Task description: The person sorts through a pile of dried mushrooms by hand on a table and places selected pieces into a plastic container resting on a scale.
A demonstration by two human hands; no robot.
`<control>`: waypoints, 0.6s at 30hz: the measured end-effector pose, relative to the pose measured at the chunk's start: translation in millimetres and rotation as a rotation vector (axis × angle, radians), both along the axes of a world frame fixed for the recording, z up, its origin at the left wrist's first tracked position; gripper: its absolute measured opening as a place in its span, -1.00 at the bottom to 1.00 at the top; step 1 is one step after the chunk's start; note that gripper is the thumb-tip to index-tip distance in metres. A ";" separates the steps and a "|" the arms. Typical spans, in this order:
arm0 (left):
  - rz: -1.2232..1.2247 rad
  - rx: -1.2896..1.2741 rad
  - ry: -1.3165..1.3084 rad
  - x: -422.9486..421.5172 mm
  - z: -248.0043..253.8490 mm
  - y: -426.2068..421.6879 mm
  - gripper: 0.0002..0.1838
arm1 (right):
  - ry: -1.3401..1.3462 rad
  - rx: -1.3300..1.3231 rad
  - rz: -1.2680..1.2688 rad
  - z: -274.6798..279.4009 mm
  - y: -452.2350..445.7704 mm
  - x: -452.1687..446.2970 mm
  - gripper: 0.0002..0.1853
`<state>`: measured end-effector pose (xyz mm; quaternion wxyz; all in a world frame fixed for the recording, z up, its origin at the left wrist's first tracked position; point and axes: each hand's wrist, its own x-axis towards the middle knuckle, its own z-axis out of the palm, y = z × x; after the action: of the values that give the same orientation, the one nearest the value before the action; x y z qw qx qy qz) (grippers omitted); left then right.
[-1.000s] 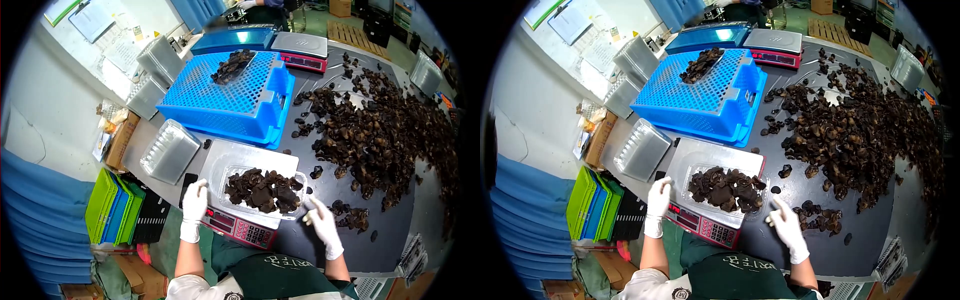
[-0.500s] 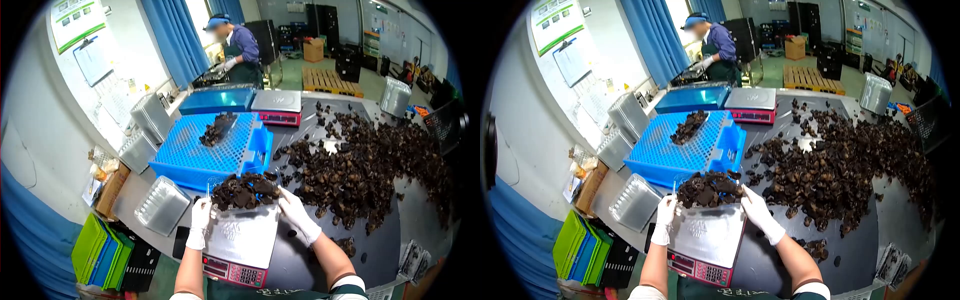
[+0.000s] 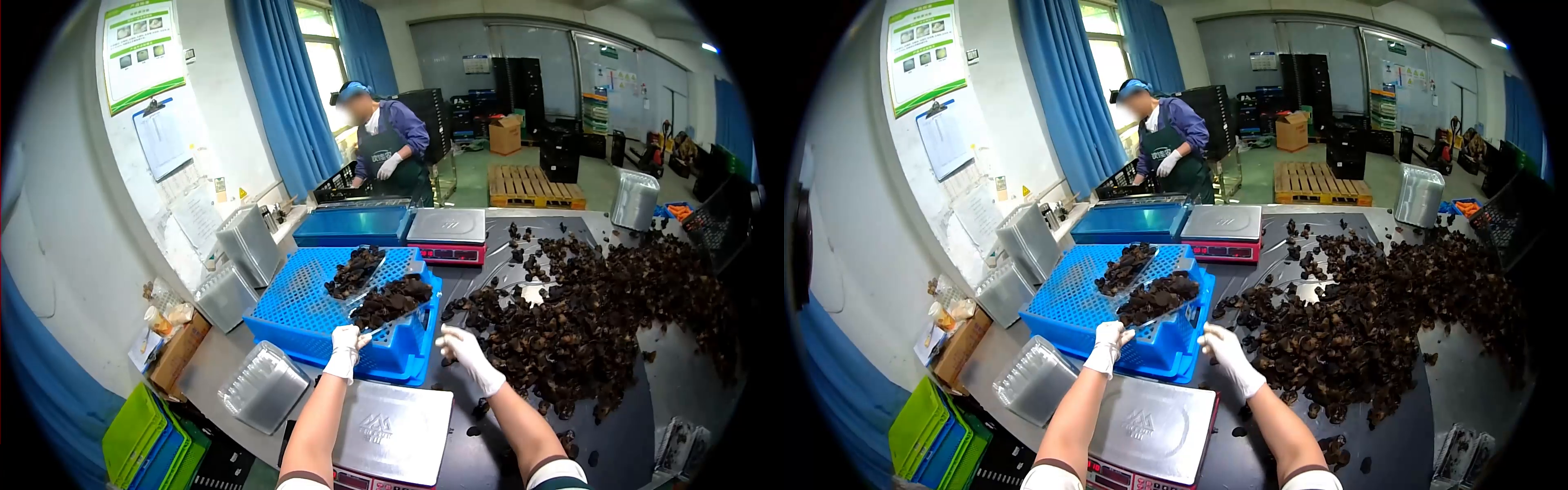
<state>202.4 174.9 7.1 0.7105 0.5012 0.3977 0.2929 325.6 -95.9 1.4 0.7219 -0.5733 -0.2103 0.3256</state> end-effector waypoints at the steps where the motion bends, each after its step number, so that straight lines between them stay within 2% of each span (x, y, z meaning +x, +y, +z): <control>1: 0.064 0.015 -0.048 13.2 -1.9 -1.6 -0.94 | -0.004 -0.027 0.039 -0.3 -11.7 -6.0 -0.61; 3: -0.139 0.766 0.442 29.7 -10.4 9.9 -0.63 | -0.013 -0.077 0.088 3.6 -38.4 -23.1 -0.66; 5: -0.329 1.606 1.248 45.4 -13.7 21.4 -0.31 | -0.015 -0.097 0.106 1.5 -64.0 -40.0 -0.69; 6: -0.391 1.482 1.384 53.7 0.8 12.4 -0.32 | -0.004 -0.095 0.113 3.6 -77.3 -47.9 -0.68; 8: -0.388 1.370 1.457 61.5 10.4 9.5 -0.28 | 0.008 -0.125 0.112 -6.2 -101.5 -56.6 -0.67; 10: -0.329 1.282 1.387 62.7 8.3 17.3 -0.24 | 0.049 -0.174 0.094 -1.5 -124.3 -66.8 -0.67; 11: -0.389 1.292 1.323 63.4 12.6 21.2 -0.59 | 0.076 -0.157 0.089 -6.5 -134.3 -69.9 -0.68; 13: -0.448 1.287 1.272 49.0 13.4 17.0 -0.84 | 0.137 -0.137 0.049 -13.5 -155.2 -78.0 -0.70; 16: 0.136 0.393 0.018 8.0 13.4 -9.4 -0.43 | 0.132 -0.170 -0.027 -25.9 -189.9 -87.7 -0.71; 18: 0.081 1.064 0.164 -48.2 6.1 5.7 -0.65 | 0.166 -0.201 -0.127 -37.1 -213.4 -95.4 -0.72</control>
<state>154.2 180.6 13.2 0.3131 0.7973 0.2674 0.4412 230.2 -309.3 -35.7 0.6948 -0.6260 -0.0796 0.3450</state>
